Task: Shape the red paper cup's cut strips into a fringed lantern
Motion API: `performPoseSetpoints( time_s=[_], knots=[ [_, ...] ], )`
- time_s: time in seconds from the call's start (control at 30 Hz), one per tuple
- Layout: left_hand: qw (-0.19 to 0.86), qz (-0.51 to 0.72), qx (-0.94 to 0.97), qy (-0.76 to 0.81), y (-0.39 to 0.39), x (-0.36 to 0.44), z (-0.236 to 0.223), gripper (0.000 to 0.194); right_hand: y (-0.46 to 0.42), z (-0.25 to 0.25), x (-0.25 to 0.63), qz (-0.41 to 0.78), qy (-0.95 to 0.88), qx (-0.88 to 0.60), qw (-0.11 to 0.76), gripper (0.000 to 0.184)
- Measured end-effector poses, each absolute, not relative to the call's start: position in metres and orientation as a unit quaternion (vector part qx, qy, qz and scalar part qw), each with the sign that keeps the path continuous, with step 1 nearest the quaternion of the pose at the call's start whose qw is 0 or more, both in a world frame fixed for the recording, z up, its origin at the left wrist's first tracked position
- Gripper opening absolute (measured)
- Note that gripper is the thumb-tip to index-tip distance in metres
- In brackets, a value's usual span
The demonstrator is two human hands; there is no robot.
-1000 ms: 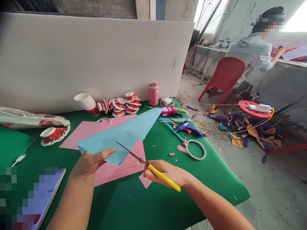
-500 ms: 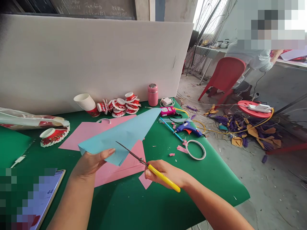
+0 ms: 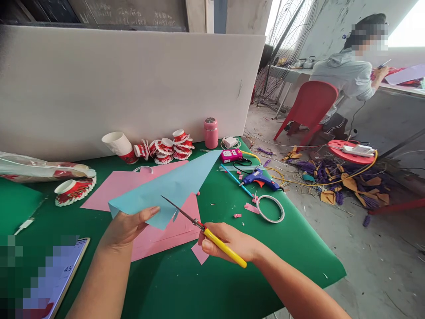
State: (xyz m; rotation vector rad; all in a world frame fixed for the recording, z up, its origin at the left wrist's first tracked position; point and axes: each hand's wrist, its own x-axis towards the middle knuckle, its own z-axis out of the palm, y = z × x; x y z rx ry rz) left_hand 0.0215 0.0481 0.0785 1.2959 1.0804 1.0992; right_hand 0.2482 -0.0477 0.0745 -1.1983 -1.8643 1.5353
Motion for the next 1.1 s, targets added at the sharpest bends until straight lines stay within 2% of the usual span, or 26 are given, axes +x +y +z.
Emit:
performPoseSetpoints(
  time_s=[0.1,0.23,0.33,0.43,0.53,0.83,1.1],
  knots=[
    [0.621,0.453,0.489,0.412,0.049,0.022,0.079,0.015,-0.050,0.071,0.253,0.559,-0.676,-0.429,0.218,0.066],
    [0.615,0.512,0.427,0.422,0.048,0.029,0.084,0.023,-0.052,0.062,0.255,0.588,-0.626,-0.427,0.282,0.057],
    [0.600,0.519,0.431,0.431,0.043,0.041,0.085,0.029,-0.047,0.056,0.247,0.595,-0.528,-0.443,0.413,0.049],
    [0.602,0.499,0.467,0.414,0.034,0.056,0.081,0.032,-0.036,0.059,0.235,0.513,-0.446,-0.457,0.573,0.045],
    [0.605,0.470,0.495,0.411,0.025,0.069,0.075,0.035,-0.025,0.066,0.223,0.482,-0.387,-0.445,0.648,0.044],
    [0.670,0.462,0.419,0.402,0.011,0.084,0.083,0.029,-0.025,0.071,0.219,0.477,-0.389,-0.425,0.664,0.032],
    [0.699,0.464,0.364,0.406,0.004,0.095,0.096,0.035,-0.027,0.062,0.226,0.409,-0.423,-0.463,0.663,0.023]
  ],
)
